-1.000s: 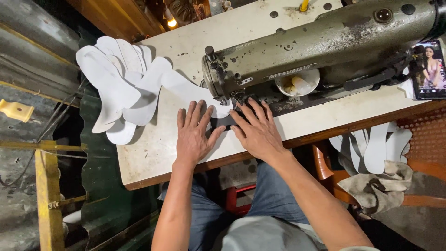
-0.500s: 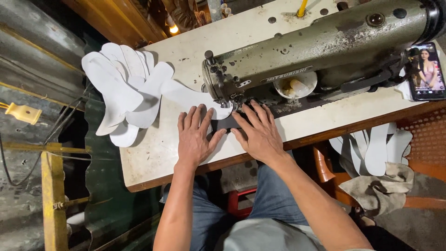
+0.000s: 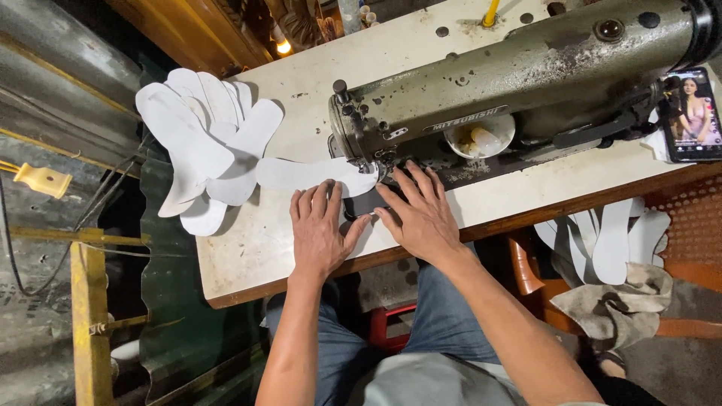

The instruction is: The person is sewing the edges of white shoe insoles using an industrial sewing machine, picking up each piece from a stack and guiding it through the needle.

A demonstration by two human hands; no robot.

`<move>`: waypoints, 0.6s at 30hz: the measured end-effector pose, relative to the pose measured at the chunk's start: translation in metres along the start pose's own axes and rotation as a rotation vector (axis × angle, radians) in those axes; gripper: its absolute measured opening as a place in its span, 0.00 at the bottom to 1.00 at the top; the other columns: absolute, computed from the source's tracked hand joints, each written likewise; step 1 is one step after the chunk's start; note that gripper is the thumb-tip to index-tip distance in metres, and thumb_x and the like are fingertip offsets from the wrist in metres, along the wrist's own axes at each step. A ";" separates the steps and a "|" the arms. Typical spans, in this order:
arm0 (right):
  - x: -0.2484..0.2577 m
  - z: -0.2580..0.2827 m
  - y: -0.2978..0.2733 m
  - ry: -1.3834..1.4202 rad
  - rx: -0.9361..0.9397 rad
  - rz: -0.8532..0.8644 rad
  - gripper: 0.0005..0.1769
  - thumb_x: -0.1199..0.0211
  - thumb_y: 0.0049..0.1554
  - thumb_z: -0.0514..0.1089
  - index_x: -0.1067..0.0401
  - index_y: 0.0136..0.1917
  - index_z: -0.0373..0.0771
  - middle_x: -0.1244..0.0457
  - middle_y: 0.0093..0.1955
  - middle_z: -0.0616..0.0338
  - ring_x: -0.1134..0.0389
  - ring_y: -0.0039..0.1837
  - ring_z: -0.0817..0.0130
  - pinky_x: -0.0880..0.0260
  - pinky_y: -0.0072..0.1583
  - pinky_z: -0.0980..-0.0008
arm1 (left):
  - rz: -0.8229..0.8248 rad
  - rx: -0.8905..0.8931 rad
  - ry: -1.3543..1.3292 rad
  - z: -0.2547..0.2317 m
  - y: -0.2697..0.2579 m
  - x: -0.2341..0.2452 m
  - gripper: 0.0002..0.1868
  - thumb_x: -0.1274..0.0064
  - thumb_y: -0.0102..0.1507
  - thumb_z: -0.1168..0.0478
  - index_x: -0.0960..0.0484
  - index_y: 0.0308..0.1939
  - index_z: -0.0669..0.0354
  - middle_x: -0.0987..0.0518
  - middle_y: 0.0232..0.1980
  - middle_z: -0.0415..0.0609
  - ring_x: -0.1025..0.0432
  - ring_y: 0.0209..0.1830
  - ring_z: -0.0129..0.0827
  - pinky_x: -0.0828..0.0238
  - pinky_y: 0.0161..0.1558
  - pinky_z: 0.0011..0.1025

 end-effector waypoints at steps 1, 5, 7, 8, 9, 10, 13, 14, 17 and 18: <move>0.000 0.000 0.000 0.001 0.001 0.000 0.23 0.47 0.66 0.61 0.24 0.64 0.48 0.37 0.68 0.48 0.48 0.79 0.49 0.51 0.76 0.43 | 0.000 0.001 0.001 0.001 0.000 -0.001 0.41 0.54 0.64 0.28 0.23 0.67 0.54 0.28 0.66 0.53 0.37 0.70 0.46 0.56 0.76 0.53; -0.001 -0.001 -0.001 0.019 0.000 -0.003 0.22 0.46 0.66 0.60 0.23 0.63 0.48 0.37 0.68 0.48 0.47 0.79 0.49 0.51 0.76 0.43 | -0.029 -0.008 -0.004 -0.002 -0.001 0.002 0.39 0.52 0.64 0.28 0.22 0.65 0.53 0.28 0.66 0.54 0.39 0.73 0.47 0.56 0.76 0.54; -0.002 -0.001 -0.001 0.019 0.000 -0.006 0.22 0.46 0.66 0.60 0.23 0.63 0.48 0.37 0.68 0.48 0.47 0.79 0.49 0.51 0.75 0.43 | -0.043 -0.012 -0.014 -0.004 0.000 0.007 0.39 0.51 0.64 0.29 0.22 0.65 0.53 0.28 0.67 0.55 0.41 0.75 0.49 0.57 0.76 0.55; -0.001 -0.001 -0.001 0.028 0.001 -0.004 0.22 0.46 0.66 0.60 0.24 0.64 0.47 0.37 0.68 0.47 0.47 0.79 0.49 0.51 0.75 0.43 | -0.037 -0.001 -0.023 -0.005 0.000 0.007 0.39 0.51 0.63 0.29 0.21 0.64 0.53 0.29 0.68 0.57 0.42 0.75 0.51 0.58 0.76 0.55; -0.001 -0.001 -0.001 0.037 0.002 -0.002 0.22 0.45 0.66 0.59 0.24 0.64 0.47 0.37 0.69 0.47 0.47 0.79 0.49 0.51 0.76 0.43 | -0.032 0.011 -0.032 -0.005 0.000 0.008 0.39 0.51 0.63 0.28 0.21 0.64 0.53 0.29 0.69 0.59 0.43 0.76 0.54 0.59 0.76 0.56; -0.002 -0.002 -0.001 0.036 0.000 -0.002 0.22 0.45 0.66 0.59 0.24 0.64 0.47 0.37 0.69 0.47 0.47 0.79 0.49 0.51 0.76 0.43 | -0.030 0.009 -0.033 -0.006 -0.002 0.008 0.39 0.51 0.63 0.28 0.21 0.64 0.53 0.29 0.69 0.59 0.43 0.76 0.54 0.59 0.76 0.56; -0.003 -0.003 -0.002 0.034 -0.002 -0.006 0.22 0.46 0.66 0.60 0.23 0.63 0.48 0.37 0.69 0.48 0.48 0.79 0.49 0.51 0.76 0.43 | -0.020 0.016 -0.034 -0.009 -0.006 0.008 0.37 0.51 0.64 0.30 0.22 0.65 0.52 0.28 0.68 0.57 0.39 0.74 0.53 0.51 0.74 0.54; -0.003 -0.003 -0.002 0.034 -0.002 -0.008 0.22 0.46 0.66 0.60 0.23 0.63 0.48 0.37 0.69 0.48 0.47 0.79 0.50 0.51 0.76 0.44 | -0.016 0.024 -0.025 -0.011 -0.007 0.010 0.37 0.51 0.64 0.31 0.22 0.65 0.52 0.28 0.68 0.57 0.39 0.73 0.52 0.50 0.73 0.54; -0.003 -0.003 -0.002 0.040 -0.006 -0.012 0.22 0.46 0.66 0.60 0.23 0.63 0.48 0.37 0.69 0.48 0.47 0.79 0.50 0.50 0.76 0.45 | -0.018 0.044 -0.004 -0.014 -0.015 0.006 0.36 0.51 0.65 0.32 0.22 0.65 0.54 0.27 0.67 0.56 0.37 0.72 0.50 0.46 0.71 0.51; -0.003 -0.003 -0.002 0.044 -0.009 -0.015 0.22 0.45 0.66 0.60 0.23 0.63 0.48 0.37 0.69 0.49 0.47 0.79 0.51 0.50 0.76 0.45 | -0.024 0.053 0.007 -0.014 -0.018 0.004 0.36 0.50 0.65 0.34 0.23 0.65 0.56 0.27 0.66 0.56 0.36 0.71 0.49 0.43 0.69 0.49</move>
Point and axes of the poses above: each hand's wrist, its own y-axis towards the middle knuckle, its own x-axis out of the back of the hand, z = x × y, the point moved 4 cm from there along y, towards the middle knuckle
